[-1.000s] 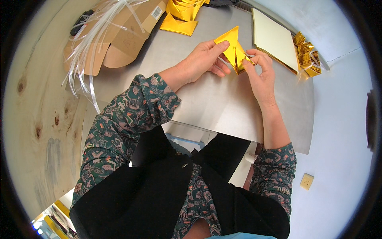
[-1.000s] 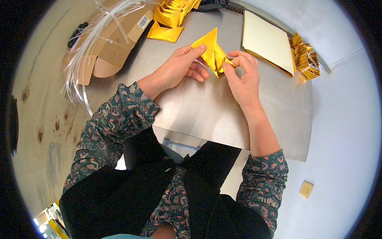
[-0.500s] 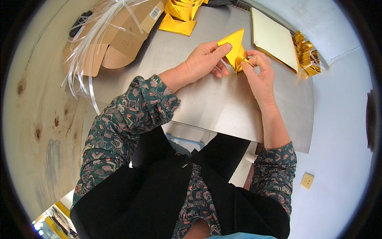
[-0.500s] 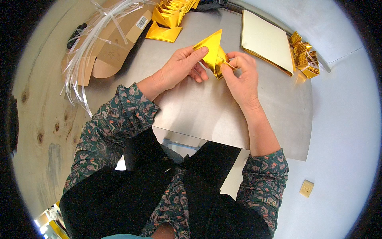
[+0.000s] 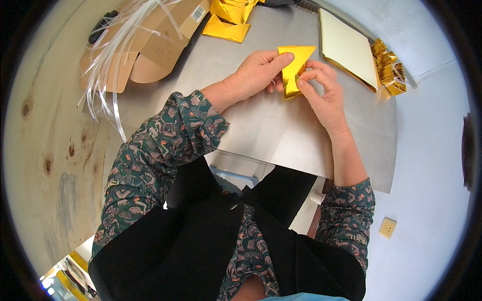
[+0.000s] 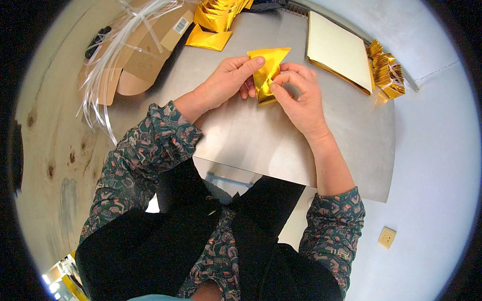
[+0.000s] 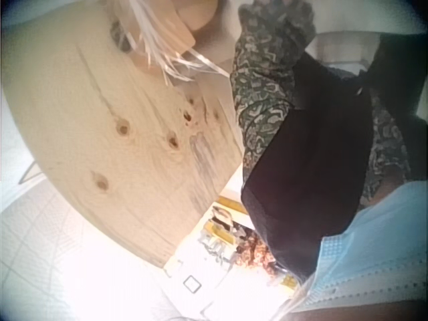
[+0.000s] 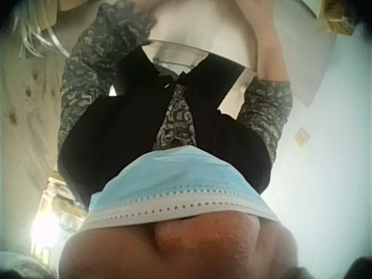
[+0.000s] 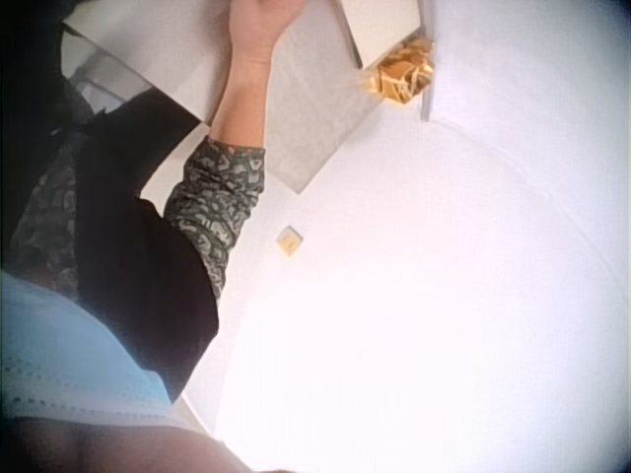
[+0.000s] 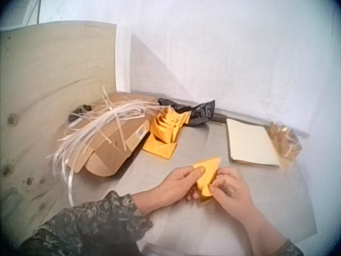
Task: The person folds a yellow sheet of paper into a small triangular origami shape, then places it on a stack of similar folded pieces. They then pick up another yellow sheet and begin folding it in half and creasing it.
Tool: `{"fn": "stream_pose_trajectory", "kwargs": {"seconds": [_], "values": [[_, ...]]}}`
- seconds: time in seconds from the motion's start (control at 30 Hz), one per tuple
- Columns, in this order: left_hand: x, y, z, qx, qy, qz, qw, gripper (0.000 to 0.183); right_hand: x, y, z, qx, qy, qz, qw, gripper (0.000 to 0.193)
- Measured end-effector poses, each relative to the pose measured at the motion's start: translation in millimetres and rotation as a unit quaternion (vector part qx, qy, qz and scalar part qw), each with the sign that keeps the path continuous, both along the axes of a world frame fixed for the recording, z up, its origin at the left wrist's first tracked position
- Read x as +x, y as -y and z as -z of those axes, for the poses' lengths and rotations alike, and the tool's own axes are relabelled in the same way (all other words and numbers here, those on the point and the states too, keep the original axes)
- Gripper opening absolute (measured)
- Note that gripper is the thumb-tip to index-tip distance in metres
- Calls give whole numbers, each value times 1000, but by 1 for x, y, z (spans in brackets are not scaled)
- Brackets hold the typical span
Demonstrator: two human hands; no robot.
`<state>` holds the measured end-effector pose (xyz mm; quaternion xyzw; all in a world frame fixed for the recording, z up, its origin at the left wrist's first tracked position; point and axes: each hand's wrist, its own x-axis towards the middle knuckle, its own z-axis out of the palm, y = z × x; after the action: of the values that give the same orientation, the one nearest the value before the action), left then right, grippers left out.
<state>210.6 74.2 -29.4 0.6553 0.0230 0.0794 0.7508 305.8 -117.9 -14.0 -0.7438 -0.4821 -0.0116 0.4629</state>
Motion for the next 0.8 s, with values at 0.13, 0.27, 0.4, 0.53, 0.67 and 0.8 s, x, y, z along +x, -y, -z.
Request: {"fn": "stream_pose_trajectory", "kwargs": {"seconds": [0.13, 0.27, 0.4, 0.53, 0.67, 0.8], "values": [[1, -4, 2, 84, -12, 2, 996, 44, 1, -1, 4, -10, -26, -12, 1000, 9], [-2, 11, 3, 123, 85, -2, 989, 42, 5, -2, 5, 72, -200, -25, 977, 10], [-5, 11, -6, 78, 69, 30, 994, 57, 5, 0, 0, 83, -188, -4, 979, 13], [-14, -8, -22, 98, -16, 80, 992, 43, 14, 9, -17, 162, -180, 76, 967, 20], [-21, -14, -28, 216, -73, 161, 960, 32, 15, 11, -26, 174, -209, -5, 962, 20], [-22, -12, -25, 223, -11, 134, 966, 30, 3, 12, -22, 64, -260, -41, 962, 16]]}}
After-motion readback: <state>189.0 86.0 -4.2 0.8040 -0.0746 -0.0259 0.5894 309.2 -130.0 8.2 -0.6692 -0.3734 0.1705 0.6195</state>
